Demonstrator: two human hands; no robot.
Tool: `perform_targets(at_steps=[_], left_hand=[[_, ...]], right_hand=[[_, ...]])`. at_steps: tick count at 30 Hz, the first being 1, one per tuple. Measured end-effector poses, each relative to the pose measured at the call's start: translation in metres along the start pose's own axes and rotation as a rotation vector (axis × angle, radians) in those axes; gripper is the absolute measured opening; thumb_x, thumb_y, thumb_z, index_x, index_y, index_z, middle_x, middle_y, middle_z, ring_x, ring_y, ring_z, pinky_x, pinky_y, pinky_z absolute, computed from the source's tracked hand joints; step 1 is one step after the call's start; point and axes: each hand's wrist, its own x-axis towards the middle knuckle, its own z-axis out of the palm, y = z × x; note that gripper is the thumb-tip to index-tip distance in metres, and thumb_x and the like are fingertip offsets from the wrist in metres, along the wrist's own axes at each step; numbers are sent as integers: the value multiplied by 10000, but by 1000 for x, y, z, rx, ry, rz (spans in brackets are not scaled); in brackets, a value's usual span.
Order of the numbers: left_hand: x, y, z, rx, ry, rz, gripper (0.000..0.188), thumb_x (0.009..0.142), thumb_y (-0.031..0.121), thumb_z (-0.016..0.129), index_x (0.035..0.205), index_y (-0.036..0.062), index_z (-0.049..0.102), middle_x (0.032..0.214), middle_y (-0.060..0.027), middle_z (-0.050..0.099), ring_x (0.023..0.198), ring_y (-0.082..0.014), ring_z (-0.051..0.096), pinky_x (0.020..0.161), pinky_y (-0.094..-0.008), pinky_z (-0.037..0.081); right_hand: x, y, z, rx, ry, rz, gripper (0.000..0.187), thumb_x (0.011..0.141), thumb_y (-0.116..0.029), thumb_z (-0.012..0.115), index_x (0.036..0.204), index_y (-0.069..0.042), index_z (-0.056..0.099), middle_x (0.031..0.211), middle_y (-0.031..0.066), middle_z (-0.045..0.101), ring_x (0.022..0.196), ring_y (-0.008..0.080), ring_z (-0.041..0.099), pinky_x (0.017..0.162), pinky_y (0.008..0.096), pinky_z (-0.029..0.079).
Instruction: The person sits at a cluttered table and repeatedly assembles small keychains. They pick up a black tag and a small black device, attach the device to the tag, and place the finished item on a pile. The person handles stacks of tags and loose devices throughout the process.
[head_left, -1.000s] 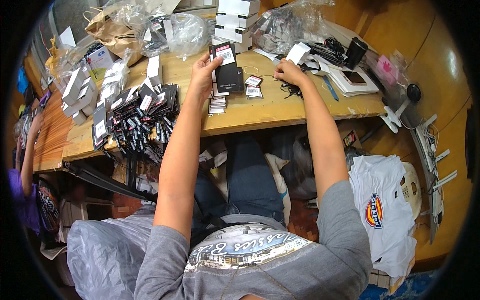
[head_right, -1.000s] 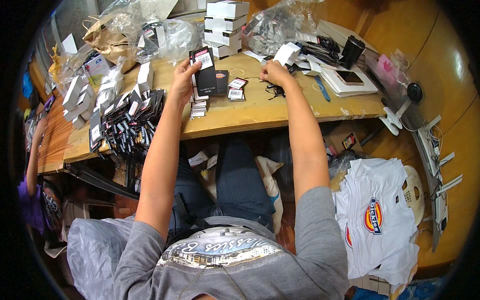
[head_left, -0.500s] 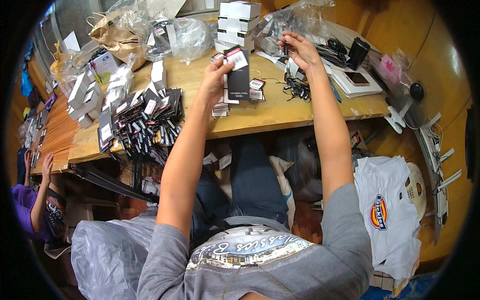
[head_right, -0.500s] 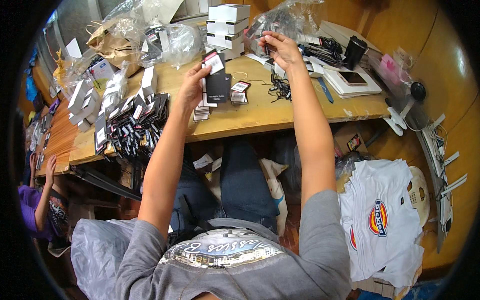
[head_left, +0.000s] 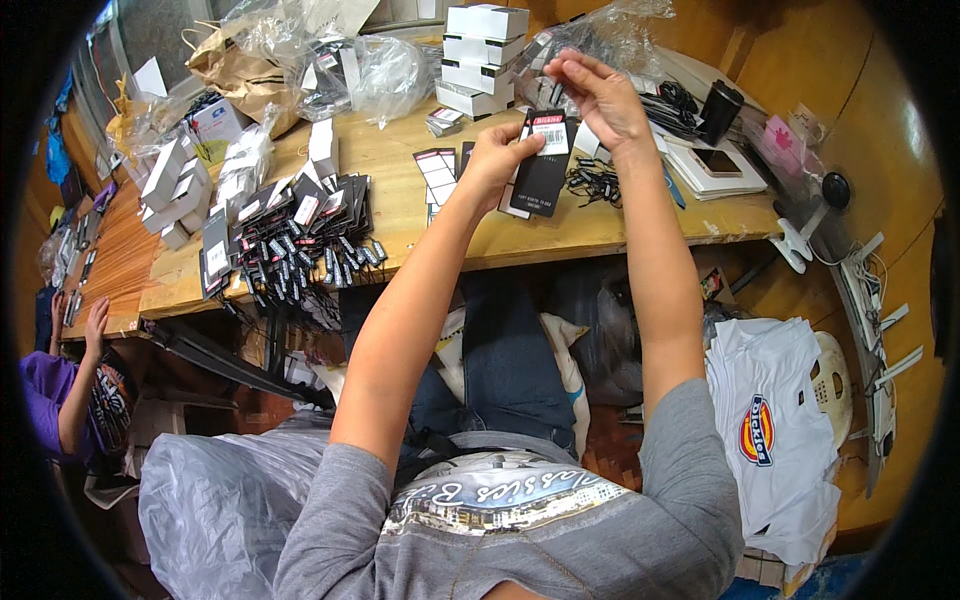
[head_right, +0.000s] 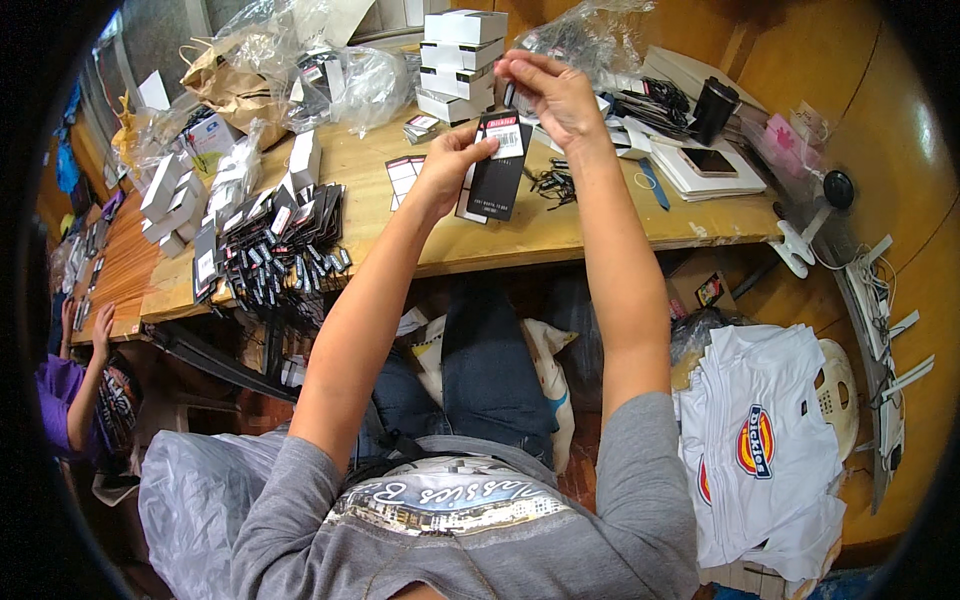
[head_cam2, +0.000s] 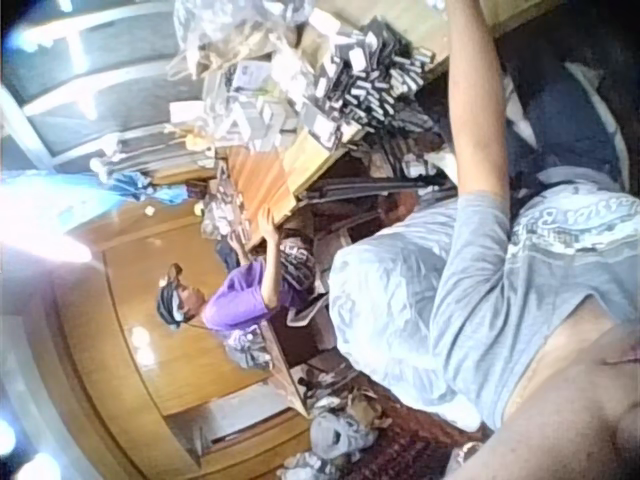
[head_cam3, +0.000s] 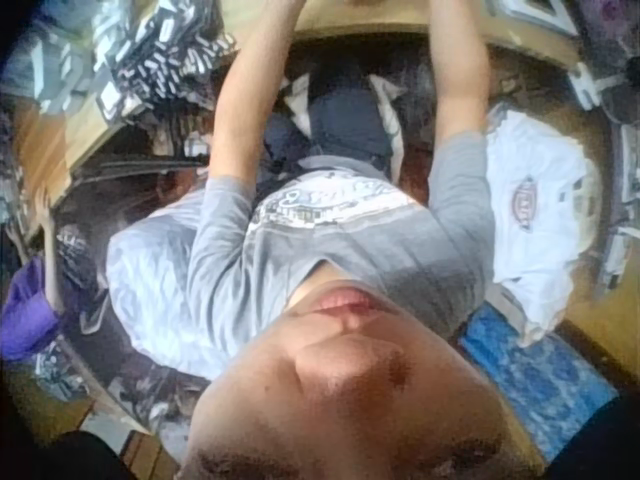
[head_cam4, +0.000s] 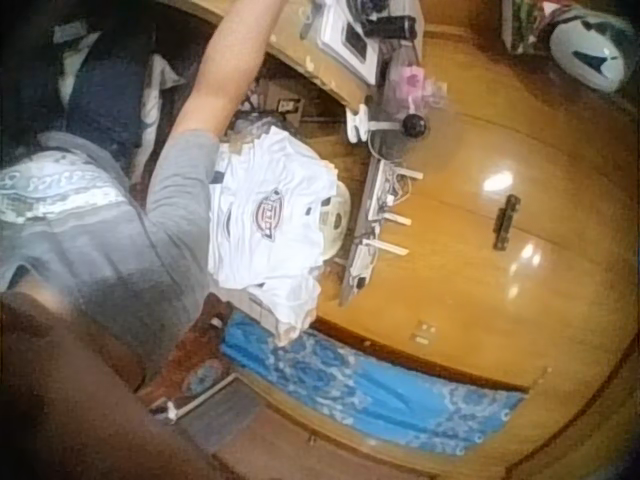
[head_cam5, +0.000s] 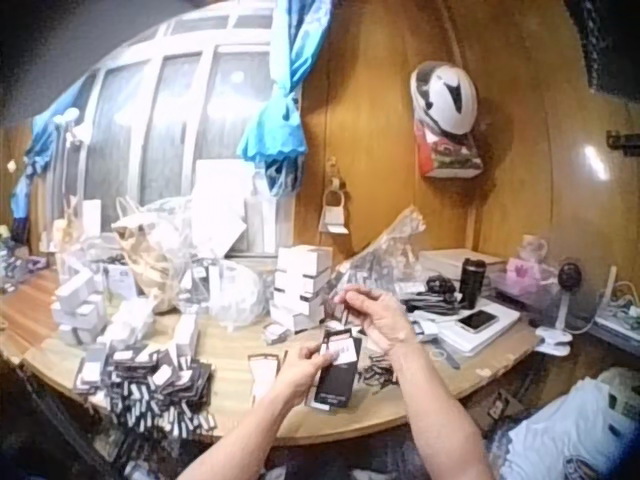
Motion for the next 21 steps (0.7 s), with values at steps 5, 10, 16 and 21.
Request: perform_targets(at_steps=[5, 10, 16, 21], left_hand=[[-4, -13, -2, 142, 39, -73, 293, 723, 89, 595, 970, -51, 524, 797, -78, 581, 645, -101, 540, 564, -221, 450], [-5, -15, 3, 63, 73, 62, 391, 722, 88, 598, 1067, -46, 469, 877, -76, 569, 726, -88, 528, 630, -214, 440], [-17, 16, 26, -259, -220, 9, 262, 731, 75, 571, 966, -28, 519, 863, -68, 561, 740, -110, 538, 651, -237, 457], [-32, 16, 18, -173, -201, -33, 262, 738, 89, 568, 953, -51, 514, 847, -74, 567, 721, -113, 540, 656, -236, 446]], right_hand=[[8, -27, -14, 95, 27, -104, 142, 746, -11, 541, 881, 31, 554, 821, 150, 576, 776, 226, 571, 702, 314, 475], [4, -37, -16, 104, 25, -124, 128, 751, 5, 526, 874, 35, 540, 818, 158, 574, 776, 247, 568, 697, 330, 475], [-20, -19, -1, 144, -49, 56, 136, 750, -50, 548, 885, -30, 553, 860, 144, 584, 781, 210, 551, 736, 286, 447], [-46, -20, 9, 173, 31, -17, 131, 759, -40, 537, 887, -20, 551, 856, 130, 584, 827, 211, 557, 772, 323, 455]])
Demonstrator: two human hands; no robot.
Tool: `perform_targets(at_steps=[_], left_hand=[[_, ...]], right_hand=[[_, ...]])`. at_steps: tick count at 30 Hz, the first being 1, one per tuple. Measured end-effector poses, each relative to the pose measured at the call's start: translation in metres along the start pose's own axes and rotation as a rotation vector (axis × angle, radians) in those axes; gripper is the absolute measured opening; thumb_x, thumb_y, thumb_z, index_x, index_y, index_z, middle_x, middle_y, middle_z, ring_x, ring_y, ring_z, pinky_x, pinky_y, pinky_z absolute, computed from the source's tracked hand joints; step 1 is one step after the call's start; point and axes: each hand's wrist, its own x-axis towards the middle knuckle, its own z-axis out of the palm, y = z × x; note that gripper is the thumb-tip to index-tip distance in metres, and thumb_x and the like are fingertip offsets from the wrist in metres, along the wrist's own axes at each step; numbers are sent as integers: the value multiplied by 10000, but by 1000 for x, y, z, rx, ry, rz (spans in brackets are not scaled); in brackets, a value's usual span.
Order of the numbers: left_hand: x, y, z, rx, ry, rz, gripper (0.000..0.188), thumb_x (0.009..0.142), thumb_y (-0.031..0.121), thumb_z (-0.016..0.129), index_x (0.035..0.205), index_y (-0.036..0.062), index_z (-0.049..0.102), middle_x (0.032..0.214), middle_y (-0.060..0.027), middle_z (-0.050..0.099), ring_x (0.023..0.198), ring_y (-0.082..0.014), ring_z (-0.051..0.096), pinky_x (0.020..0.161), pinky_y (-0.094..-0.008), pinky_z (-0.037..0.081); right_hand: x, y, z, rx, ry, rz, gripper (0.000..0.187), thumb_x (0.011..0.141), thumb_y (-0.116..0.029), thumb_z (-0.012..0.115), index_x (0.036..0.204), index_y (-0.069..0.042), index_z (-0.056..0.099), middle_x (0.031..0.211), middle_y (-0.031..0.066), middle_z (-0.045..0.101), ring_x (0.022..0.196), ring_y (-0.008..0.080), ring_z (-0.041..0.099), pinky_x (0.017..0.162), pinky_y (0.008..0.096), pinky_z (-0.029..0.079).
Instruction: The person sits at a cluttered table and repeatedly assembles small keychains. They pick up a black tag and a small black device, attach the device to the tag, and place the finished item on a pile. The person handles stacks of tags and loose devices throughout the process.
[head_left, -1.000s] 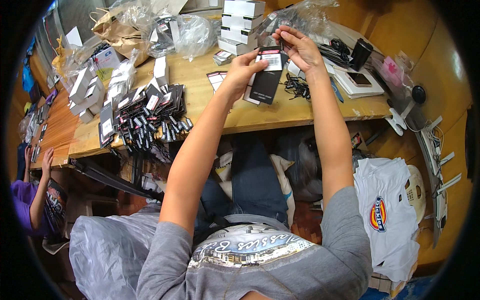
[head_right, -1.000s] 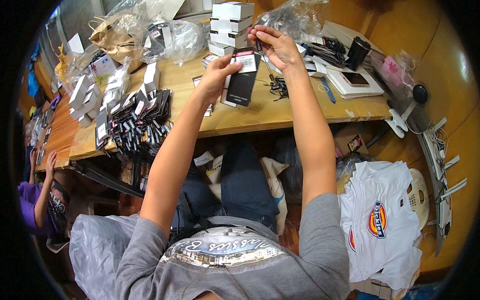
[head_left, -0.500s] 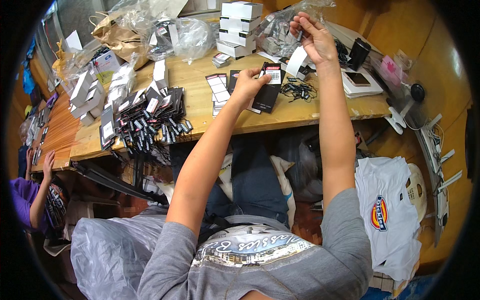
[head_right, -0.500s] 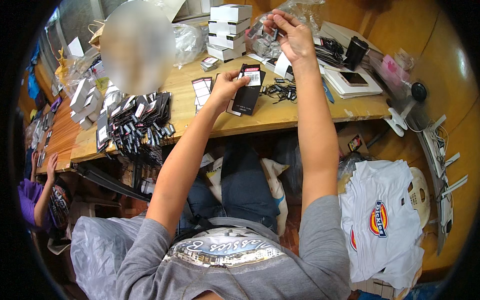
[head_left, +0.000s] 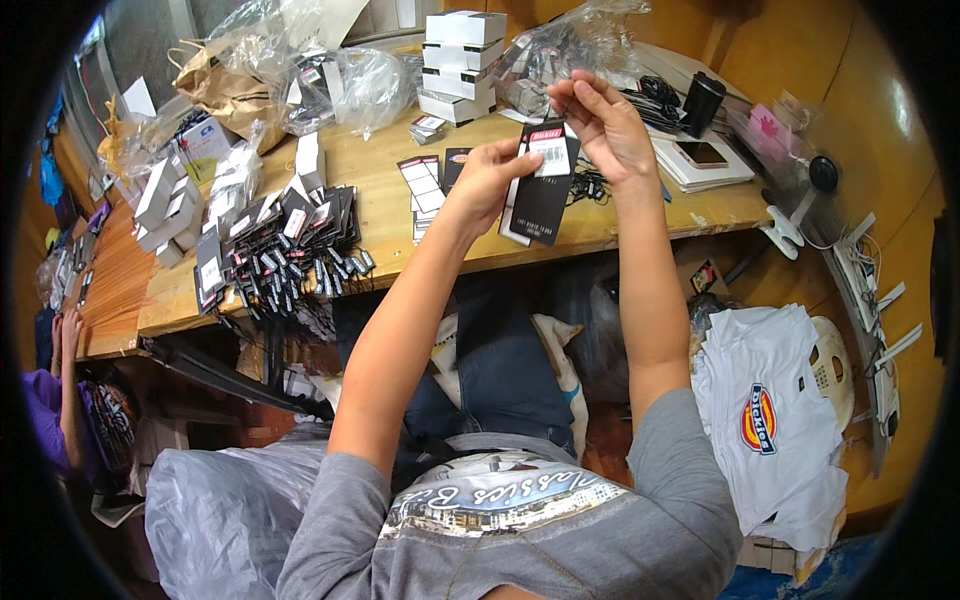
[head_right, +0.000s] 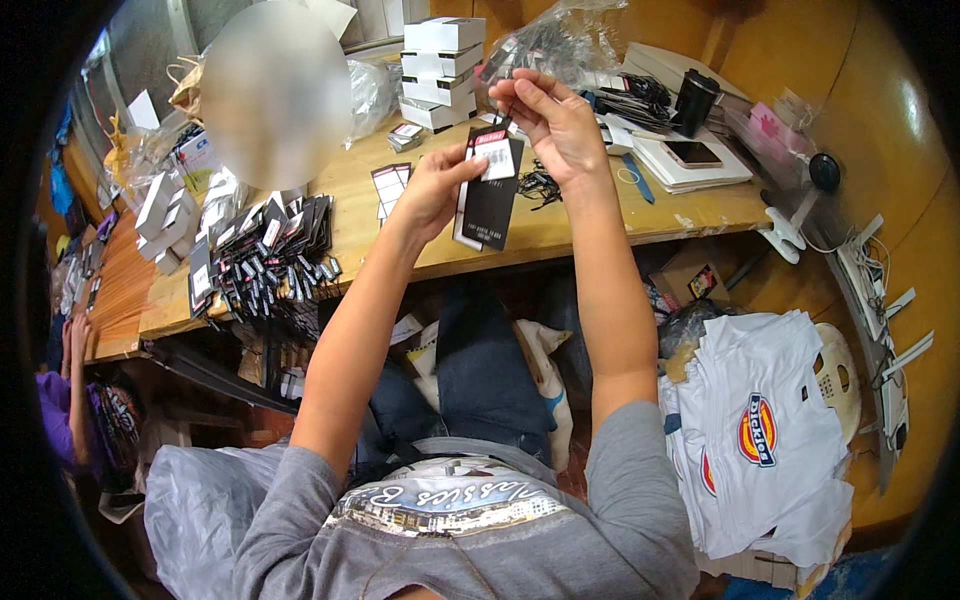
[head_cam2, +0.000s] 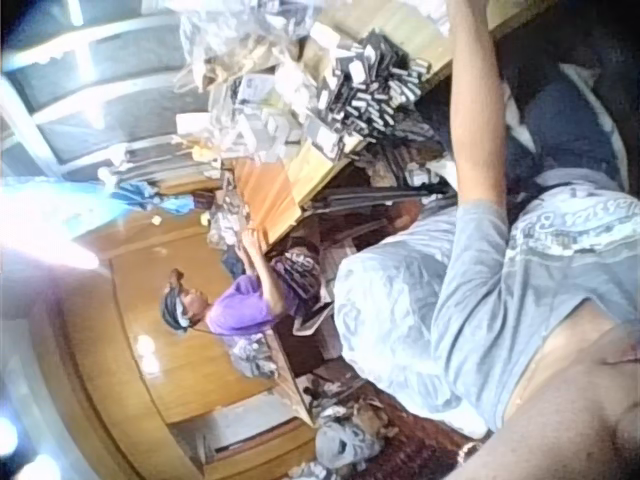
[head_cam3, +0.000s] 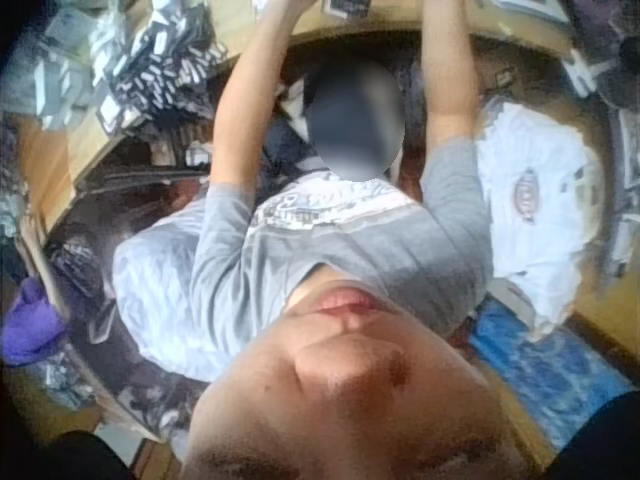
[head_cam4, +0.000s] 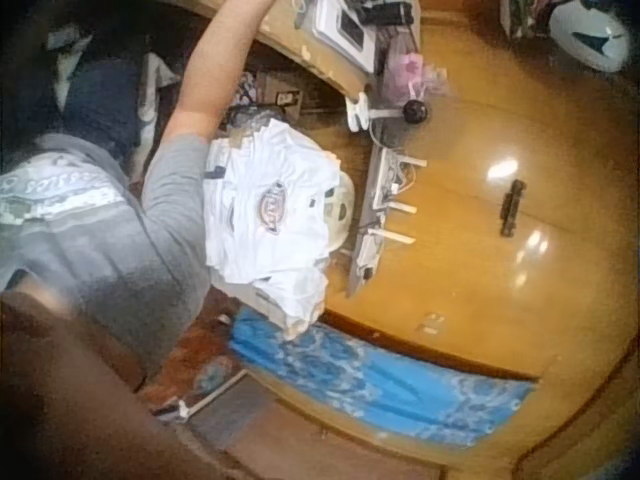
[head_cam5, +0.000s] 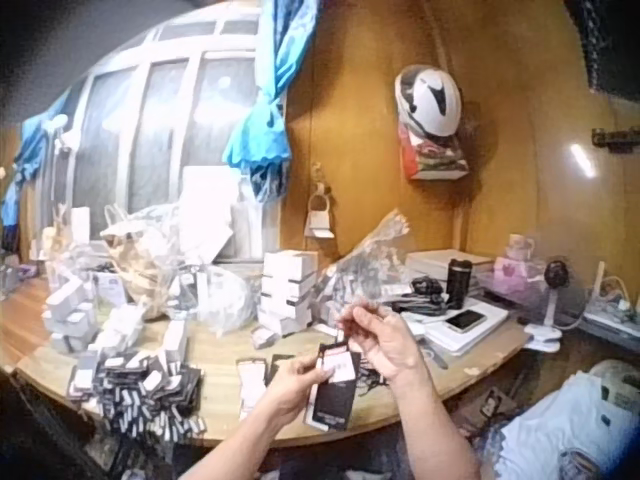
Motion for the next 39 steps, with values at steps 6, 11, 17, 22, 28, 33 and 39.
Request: perform_targets(at_steps=[6, 11, 17, 22, 28, 33, 39], left_hand=[[-54, 3, 6, 47, -43, -188, 245, 733, 45, 568, 953, -54, 521, 843, -84, 583, 717, -116, 564, 663, -229, 460], [-95, -7, 7, 94, -65, -275, 280, 732, 37, 574, 985, -69, 517, 863, -93, 589, 714, -100, 561, 662, -218, 457], [-126, -29, -5, 114, 43, -170, 267, 785, 35, 487, 1038, -18, 421, 978, -106, 541, 850, -137, 538, 771, -285, 431], [-137, -40, 0, 183, 219, -42, 310, 771, 8, 503, 1045, -2, 359, 899, -77, 541, 804, -108, 529, 720, -242, 434], [-148, -44, 2, 529, 343, 150, 261, 708, -20, 578, 960, -15, 508, 834, -45, 578, 752, -70, 531, 671, -194, 435], [-158, -36, 7, 692, 306, 111, 266, 688, -31, 597, 949, -18, 545, 852, -53, 590, 750, -81, 542, 672, -196, 437], [-160, -26, 2, 946, 138, 270, 227, 689, -51, 571, 911, -9, 563, 830, -91, 605, 727, -125, 579, 646, -220, 452]], right_hand=[[-34, -17, -11, 181, 21, -70, 133, 774, -39, 514, 901, -31, 551, 851, 110, 580, 771, 191, 566, 741, 323, 474], [-75, -21, -5, 215, 65, -160, 129, 784, -68, 515, 909, -56, 542, 808, 96, 581, 683, 150, 561, 649, 282, 479], [-134, -5, 11, 119, 285, -187, 94, 766, -67, 546, 850, -30, 562, 754, 96, 576, 561, 115, 524, 516, 221, 442], [-172, 37, 31, -237, 295, 76, 51, 711, -9, 587, 749, 19, 569, 655, 88, 565, 479, 91, 495, 458, 180, 401], [-185, 72, 45, -425, 288, 208, 50, 706, -5, 601, 725, 19, 561, 670, 34, 522, 487, 28, 439, 421, 143, 345], [-184, 81, 45, -439, 257, 214, 61, 700, -5, 603, 708, 27, 553, 868, 72, 489, 553, 52, 486, 431, 152, 375], [-186, 80, 40, -137, 165, 337, 49, 718, -4, 574, 702, 33, 546, 903, 93, 504, 581, 85, 522, 465, 164, 405]])
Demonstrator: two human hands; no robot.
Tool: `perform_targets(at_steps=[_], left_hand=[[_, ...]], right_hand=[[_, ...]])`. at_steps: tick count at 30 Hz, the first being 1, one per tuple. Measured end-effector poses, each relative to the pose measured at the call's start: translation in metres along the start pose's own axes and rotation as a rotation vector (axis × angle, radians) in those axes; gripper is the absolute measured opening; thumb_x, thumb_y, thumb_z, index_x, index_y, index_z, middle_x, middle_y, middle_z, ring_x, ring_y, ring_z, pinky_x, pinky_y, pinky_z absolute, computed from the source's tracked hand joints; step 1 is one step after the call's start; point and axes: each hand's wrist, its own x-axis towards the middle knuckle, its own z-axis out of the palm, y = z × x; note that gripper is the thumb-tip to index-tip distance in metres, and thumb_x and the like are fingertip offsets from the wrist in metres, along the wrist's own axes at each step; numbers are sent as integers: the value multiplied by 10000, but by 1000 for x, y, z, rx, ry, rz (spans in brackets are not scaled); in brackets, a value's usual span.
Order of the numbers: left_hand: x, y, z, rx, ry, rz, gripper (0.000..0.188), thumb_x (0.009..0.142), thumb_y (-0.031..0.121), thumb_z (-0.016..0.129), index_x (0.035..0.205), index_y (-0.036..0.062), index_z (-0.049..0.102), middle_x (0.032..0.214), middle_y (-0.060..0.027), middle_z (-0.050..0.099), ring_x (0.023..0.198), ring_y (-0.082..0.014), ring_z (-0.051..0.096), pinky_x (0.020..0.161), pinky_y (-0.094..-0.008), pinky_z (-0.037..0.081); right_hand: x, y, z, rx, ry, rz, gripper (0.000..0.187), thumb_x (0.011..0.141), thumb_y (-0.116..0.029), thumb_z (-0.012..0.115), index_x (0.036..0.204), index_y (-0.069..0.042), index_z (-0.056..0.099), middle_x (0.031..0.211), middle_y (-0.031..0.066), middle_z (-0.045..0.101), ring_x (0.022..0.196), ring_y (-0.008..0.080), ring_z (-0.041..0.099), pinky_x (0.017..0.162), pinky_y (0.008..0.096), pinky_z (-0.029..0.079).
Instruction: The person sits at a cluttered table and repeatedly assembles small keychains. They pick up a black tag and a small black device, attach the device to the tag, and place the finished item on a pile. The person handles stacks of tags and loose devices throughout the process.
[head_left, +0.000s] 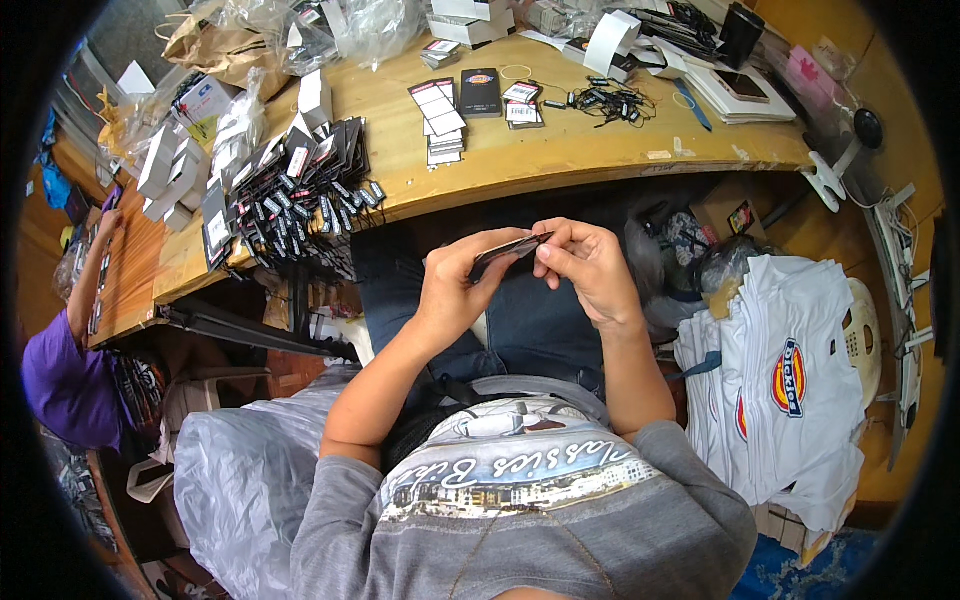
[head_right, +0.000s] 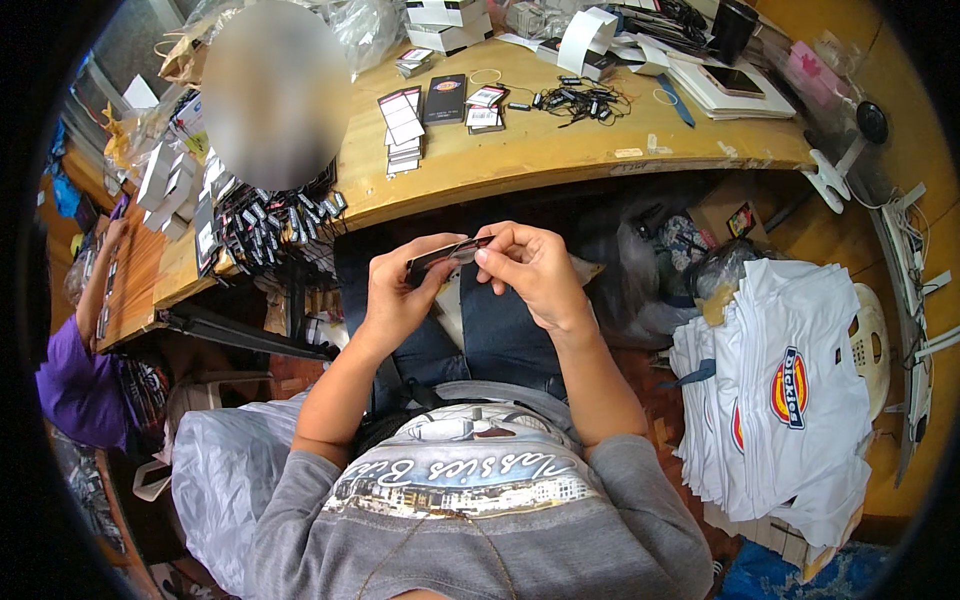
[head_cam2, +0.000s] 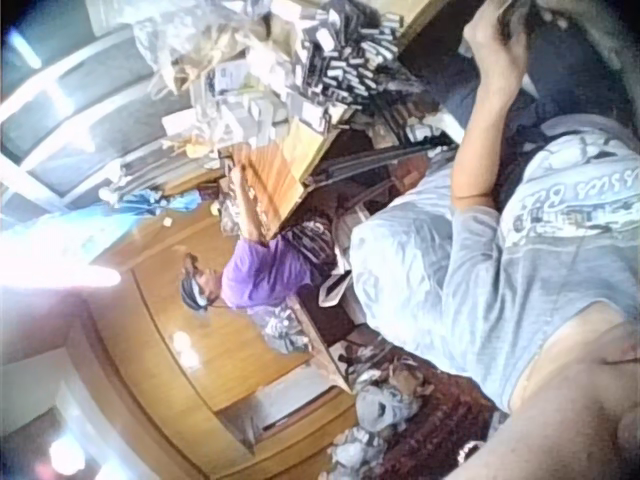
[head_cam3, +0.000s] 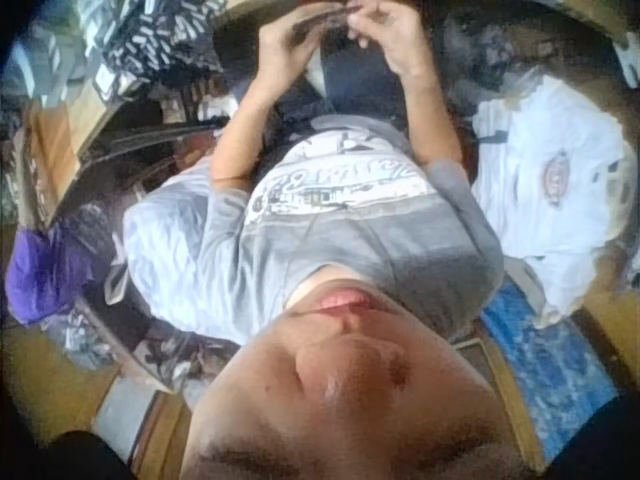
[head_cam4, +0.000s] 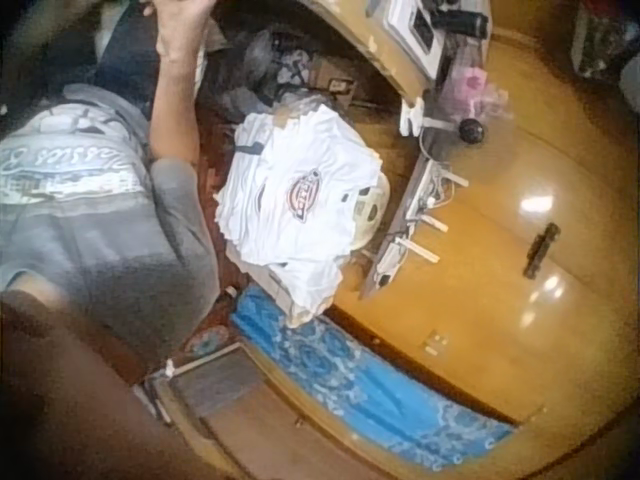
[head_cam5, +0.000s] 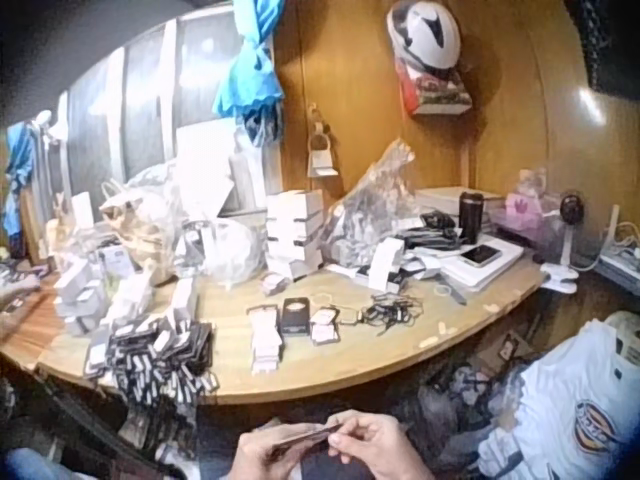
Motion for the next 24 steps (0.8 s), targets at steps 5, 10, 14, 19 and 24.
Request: perform_targets(at_steps=[5, 10, 14, 19, 24], left_hand=[[1, 5, -9, 147, -115, 84, 227, 693, -55, 551, 915, -8, 548, 836, -135, 594, 738, -196, 596, 641, -253, 457], [-1, 7, -8, 97, -175, 8, 278, 736, -55, 499, 1010, -15, 475, 839, -106, 573, 761, -167, 560, 700, -228, 416], [-7, -1, -6, -149, -118, -115, 239, 761, -51, 471, 999, -27, 455, 842, -95, 561, 752, -108, 523, 677, -209, 398], [-11, -11, -10, -23, 62, -144, 202, 720, -41, 541, 914, -29, 485, 745, -118, 601, 656, -122, 582, 553, -214, 441], [-7, 5, -10, 36, 71, -65, 221, 699, -58, 551, 910, -14, 501, 756, -126, 597, 729, -164, 603, 587, -247, 460]], right_hand=[[1, 7, 1, 24, -15, -12, 40, 739, -14, 554, 751, 20, 537, 894, 96, 524, 595, 100, 530, 472, 180, 410], [4, 19, 8, -136, 113, -58, 60, 749, -27, 551, 774, 23, 531, 868, 78, 524, 600, 93, 522, 489, 181, 413], [4, 18, 13, -416, 196, -275, 63, 733, -16, 569, 756, 30, 534, 852, 54, 491, 610, 73, 493, 509, 169, 402], [-2, 8, 26, -672, 244, -446, 84, 670, -25, 618, 666, 10, 542, 823, 45, 467, 573, 82, 476, 475, 183, 385], [-4, 5, 25, -693, 204, -429, 66, 680, 11, 609, 697, 33, 549, 880, 50, 452, 677, 62, 466, 536, 158, 396]])
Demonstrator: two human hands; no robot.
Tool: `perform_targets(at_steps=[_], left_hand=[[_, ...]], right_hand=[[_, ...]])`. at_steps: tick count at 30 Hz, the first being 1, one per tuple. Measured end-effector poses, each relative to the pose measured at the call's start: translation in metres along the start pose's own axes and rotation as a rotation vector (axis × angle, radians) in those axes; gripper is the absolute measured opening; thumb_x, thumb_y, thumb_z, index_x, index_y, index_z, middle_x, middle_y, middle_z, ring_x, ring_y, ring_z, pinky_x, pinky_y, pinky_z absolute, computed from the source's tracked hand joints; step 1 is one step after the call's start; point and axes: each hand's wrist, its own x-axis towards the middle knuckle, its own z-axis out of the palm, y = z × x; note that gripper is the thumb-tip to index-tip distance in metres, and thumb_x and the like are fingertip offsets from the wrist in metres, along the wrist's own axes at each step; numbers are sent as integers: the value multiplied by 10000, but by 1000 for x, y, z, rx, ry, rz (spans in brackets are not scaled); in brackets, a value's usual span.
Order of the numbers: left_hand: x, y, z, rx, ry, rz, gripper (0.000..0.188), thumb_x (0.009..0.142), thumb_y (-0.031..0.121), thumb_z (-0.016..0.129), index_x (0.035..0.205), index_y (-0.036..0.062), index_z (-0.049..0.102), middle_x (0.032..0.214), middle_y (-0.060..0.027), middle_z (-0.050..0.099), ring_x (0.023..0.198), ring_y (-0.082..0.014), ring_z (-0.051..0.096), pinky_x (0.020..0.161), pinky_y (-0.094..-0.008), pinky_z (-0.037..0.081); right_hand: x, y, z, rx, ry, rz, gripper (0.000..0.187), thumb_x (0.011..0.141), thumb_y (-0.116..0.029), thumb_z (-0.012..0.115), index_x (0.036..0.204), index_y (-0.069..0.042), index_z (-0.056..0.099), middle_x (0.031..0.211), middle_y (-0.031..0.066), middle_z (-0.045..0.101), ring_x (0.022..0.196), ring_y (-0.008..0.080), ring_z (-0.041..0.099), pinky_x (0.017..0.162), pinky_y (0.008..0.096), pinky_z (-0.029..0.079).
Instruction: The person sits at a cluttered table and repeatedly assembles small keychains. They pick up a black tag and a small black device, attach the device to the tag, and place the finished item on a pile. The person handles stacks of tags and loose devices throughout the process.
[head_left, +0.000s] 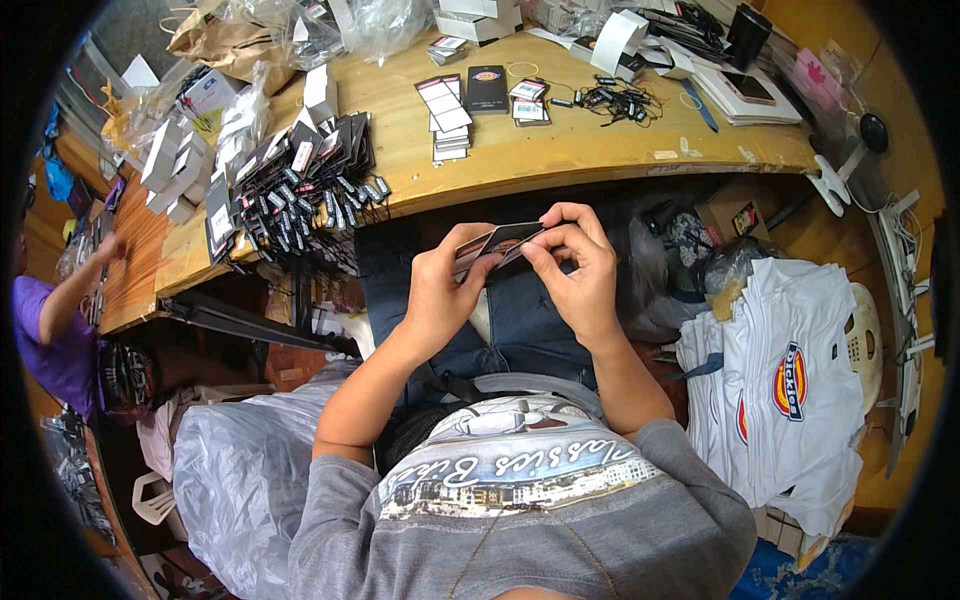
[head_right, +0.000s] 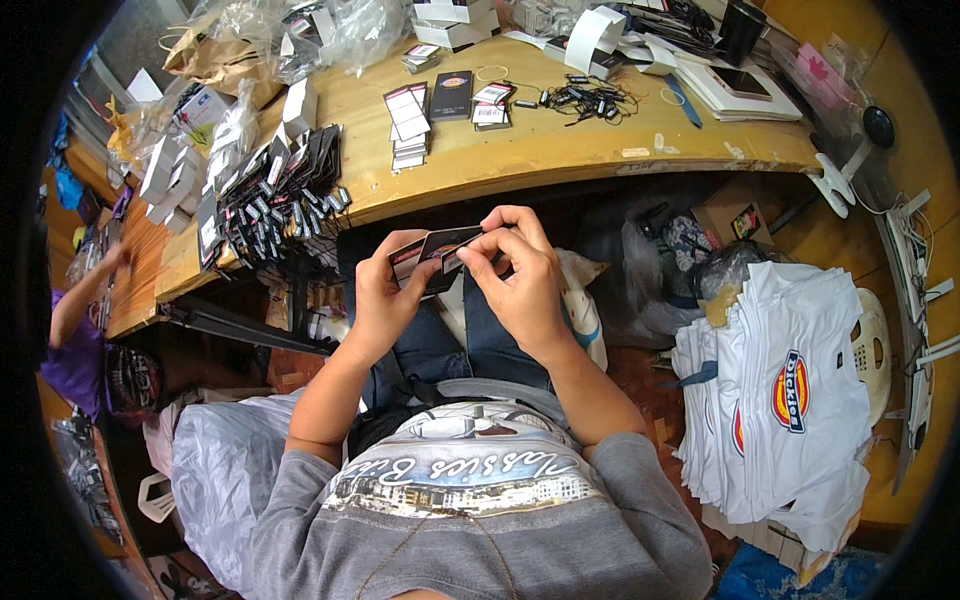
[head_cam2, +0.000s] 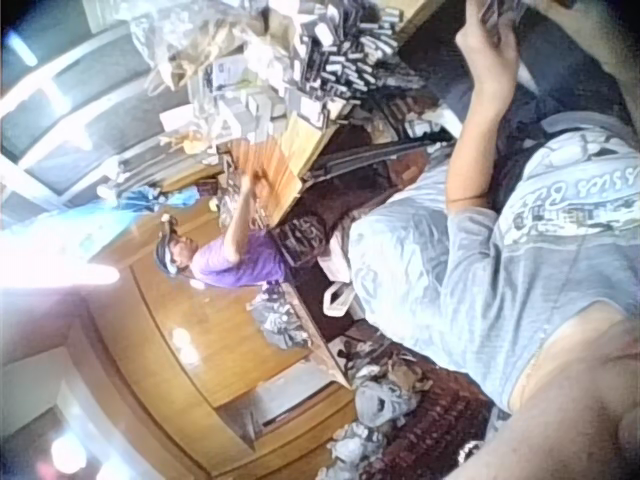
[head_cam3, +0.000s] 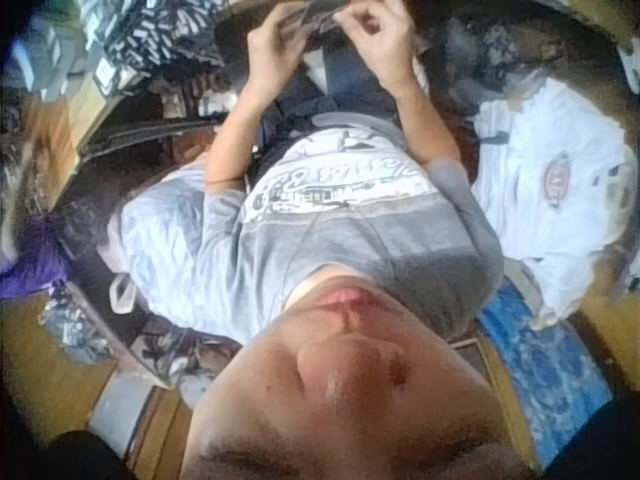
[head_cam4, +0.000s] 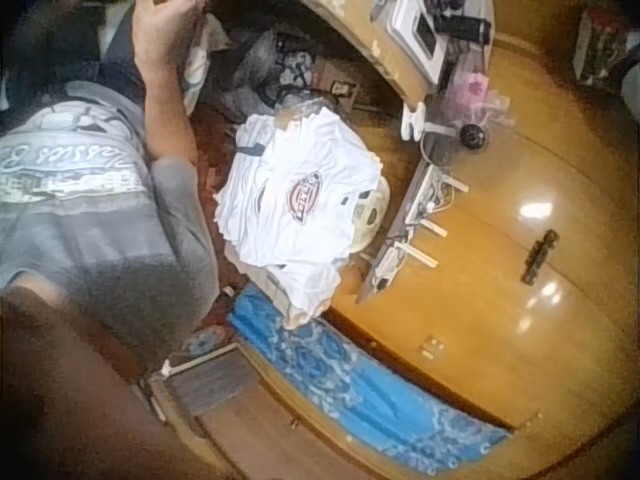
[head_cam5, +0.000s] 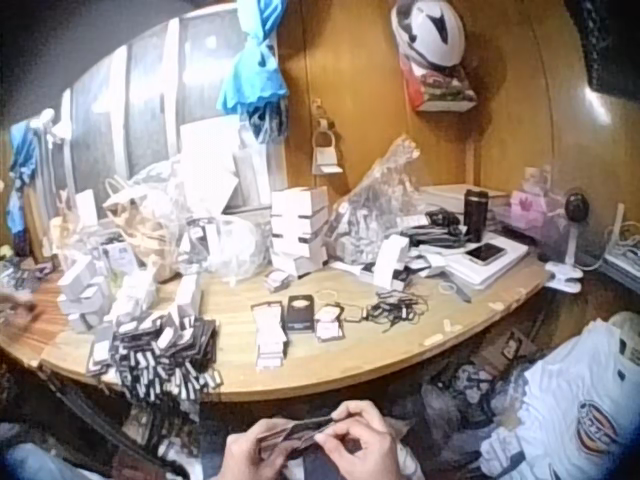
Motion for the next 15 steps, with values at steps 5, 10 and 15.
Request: perform_targets(at_steps=[5, 10, 15], left_hand=[[-1, -6, -3, 136, -60, 159, 244, 700, -52, 546, 934, 6, 506, 758, -134, 580, 666, -244, 592, 558, -259, 452], [3, 4, -9, 155, -207, 103, 194, 758, -29, 473, 941, 19, 513, 784, -143, 553, 666, -273, 554, 599, -276, 437], [6, 1, -9, -71, -95, 29, 215, 822, 40, 398, 999, 0, 513, 807, -80, 469, 748, -163, 487, 725, -235, 384]], right_hand=[[-1, -1, -2, 34, -20, 15, 65, 691, 5, 600, 703, 36, 544, 909, 57, 461, 692, 59, 472, 550, 163, 401], [2, 7, -2, 86, -59, 54, 69, 701, 2, 592, 706, 37, 533, 909, 58, 493, 674, 58, 478, 558, 159, 397], [3, 4, -1, 7, -25, -64, 73, 685, 5, 600, 699, 29, 532, 885, 66, 502, 651, 78, 487, 560, 174, 398]])
